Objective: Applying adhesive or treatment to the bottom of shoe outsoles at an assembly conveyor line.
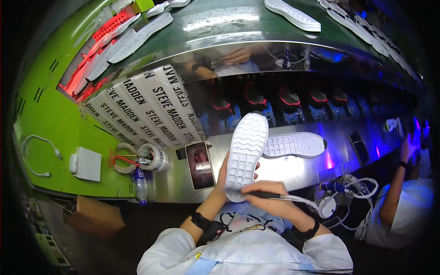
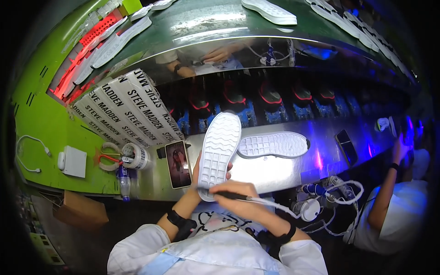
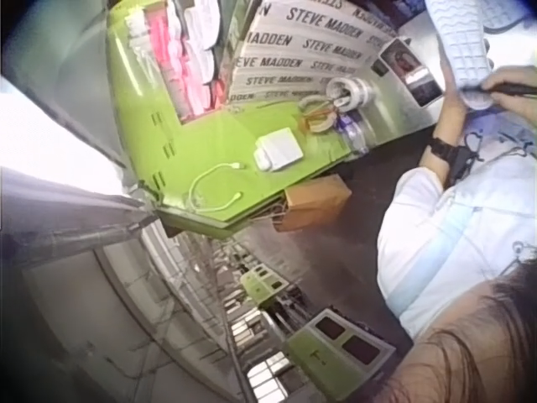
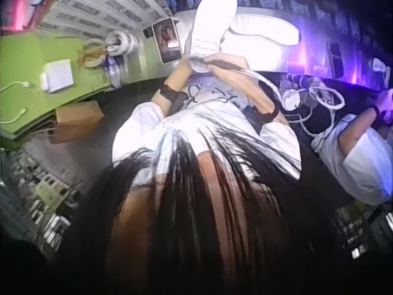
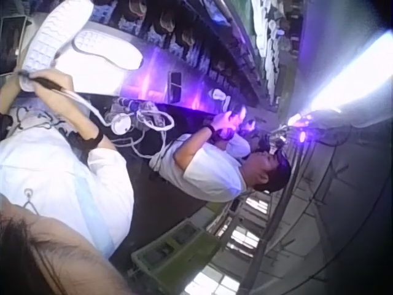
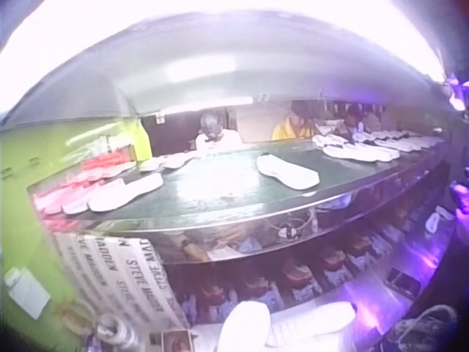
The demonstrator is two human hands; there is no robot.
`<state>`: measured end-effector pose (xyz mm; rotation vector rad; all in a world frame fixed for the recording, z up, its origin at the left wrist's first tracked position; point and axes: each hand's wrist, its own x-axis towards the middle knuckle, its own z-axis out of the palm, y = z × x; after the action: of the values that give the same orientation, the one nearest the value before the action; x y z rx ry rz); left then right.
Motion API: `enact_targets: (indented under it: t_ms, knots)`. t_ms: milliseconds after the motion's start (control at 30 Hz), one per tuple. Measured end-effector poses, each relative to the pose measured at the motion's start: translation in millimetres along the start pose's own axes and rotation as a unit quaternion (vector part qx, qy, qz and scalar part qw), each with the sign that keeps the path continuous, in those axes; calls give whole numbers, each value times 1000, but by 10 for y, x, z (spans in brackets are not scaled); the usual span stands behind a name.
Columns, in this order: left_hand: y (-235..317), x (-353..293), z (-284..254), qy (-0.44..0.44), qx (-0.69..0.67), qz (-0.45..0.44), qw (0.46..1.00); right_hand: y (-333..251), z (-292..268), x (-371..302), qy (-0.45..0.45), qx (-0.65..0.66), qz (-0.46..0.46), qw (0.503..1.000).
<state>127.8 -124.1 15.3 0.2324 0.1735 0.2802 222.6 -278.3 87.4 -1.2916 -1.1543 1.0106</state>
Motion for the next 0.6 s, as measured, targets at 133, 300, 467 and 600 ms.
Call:
enact_targets:
  t_ms: [133, 300, 467, 600]
  knots:
    - [194, 76, 7, -57, 75, -154, 984, 38, -194, 27, -123, -32, -63, 990]
    - [127, 309, 321, 130, 125, -268, 946, -99, -285, 23, -107, -78, -85, 988]
    - [130, 416, 111, -72, 412, -430, 800, -320, -426, 18, -152, -270, -208, 928]
    - [198, 362, -18, -92, 459, -423, 776, -159, -634, -201, -199, -182, -183, 945]
